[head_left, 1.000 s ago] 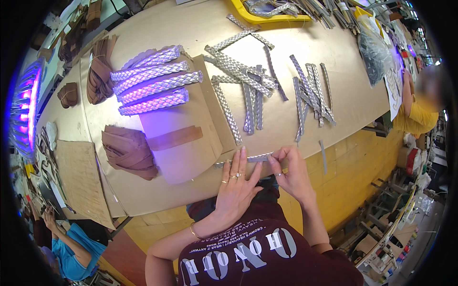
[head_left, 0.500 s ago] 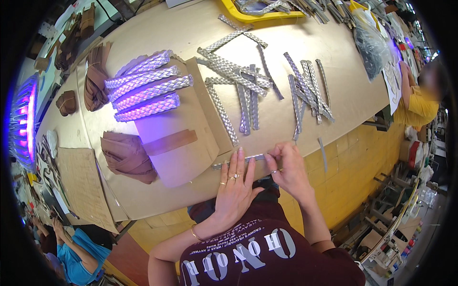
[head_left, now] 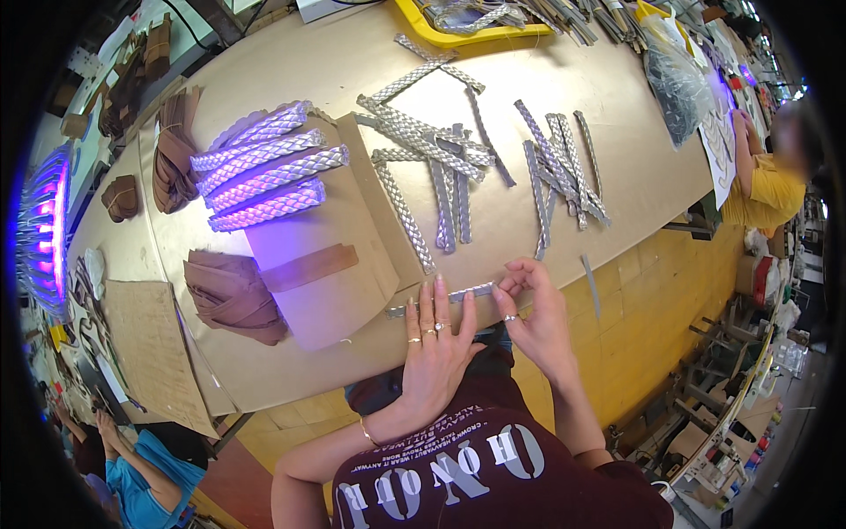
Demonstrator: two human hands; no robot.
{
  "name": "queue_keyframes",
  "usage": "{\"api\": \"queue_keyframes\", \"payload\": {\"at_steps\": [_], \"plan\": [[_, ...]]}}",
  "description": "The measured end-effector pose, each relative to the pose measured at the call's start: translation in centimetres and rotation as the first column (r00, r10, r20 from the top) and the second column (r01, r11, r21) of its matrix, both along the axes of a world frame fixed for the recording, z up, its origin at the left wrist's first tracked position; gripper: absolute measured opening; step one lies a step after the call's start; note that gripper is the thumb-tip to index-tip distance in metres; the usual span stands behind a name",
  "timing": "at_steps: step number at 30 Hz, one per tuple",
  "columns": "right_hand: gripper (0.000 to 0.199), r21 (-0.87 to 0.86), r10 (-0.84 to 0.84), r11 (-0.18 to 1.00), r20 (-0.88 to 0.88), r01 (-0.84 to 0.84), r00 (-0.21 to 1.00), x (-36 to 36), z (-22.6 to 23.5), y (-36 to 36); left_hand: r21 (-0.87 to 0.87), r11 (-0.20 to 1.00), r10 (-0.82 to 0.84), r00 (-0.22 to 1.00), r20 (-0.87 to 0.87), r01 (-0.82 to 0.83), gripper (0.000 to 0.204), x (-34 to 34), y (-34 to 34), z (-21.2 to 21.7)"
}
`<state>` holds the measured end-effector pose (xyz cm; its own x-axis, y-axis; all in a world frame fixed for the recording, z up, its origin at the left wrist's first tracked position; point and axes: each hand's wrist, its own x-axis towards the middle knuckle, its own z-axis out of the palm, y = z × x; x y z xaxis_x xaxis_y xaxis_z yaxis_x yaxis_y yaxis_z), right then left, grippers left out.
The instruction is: The person wraps silver braided cords around a cardboard form under a UV lamp, then picks up brown fabric strips and wraps them around the same form. The person repeats this process with additional cords and fabric strips.
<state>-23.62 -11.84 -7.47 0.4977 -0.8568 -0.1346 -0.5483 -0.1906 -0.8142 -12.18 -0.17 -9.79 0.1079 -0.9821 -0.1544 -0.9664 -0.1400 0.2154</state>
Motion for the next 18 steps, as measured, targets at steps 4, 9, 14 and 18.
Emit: {"api": "queue_keyframes", "payload": {"at_steps": [4, 9, 14, 18], "plan": [[0.024, 0.030, -0.021, 0.999, 0.095, 0.018, 0.995, 0.1, -0.1, 0.4, 0.003, 1.000, -0.008, 1.000, 0.008, 0.008, 0.086, 0.0, 0.0, 0.0], [0.021, -0.009, -0.086, 0.996, 0.019, 0.086, 0.996, 0.6, -0.5, 0.7, 0.010, 1.000, -0.007, 1.000, 0.007, 0.006, 0.087, 0.0, 0.0, -0.1], [0.021, -0.059, -0.087, 0.995, 0.000, 0.086, 0.996, 0.6, -0.9, 0.9, 0.009, 1.000, -0.012, 1.000, 0.023, 0.012, 0.086, -0.1, 0.0, -0.1], [0.022, -0.080, -0.109, 0.991, 0.014, 0.109, 0.994, 0.6, -1.3, 1.1, 0.010, 1.000, -0.012, 1.000, 0.017, 0.012, 0.086, -0.1, 0.0, -0.2]]}}
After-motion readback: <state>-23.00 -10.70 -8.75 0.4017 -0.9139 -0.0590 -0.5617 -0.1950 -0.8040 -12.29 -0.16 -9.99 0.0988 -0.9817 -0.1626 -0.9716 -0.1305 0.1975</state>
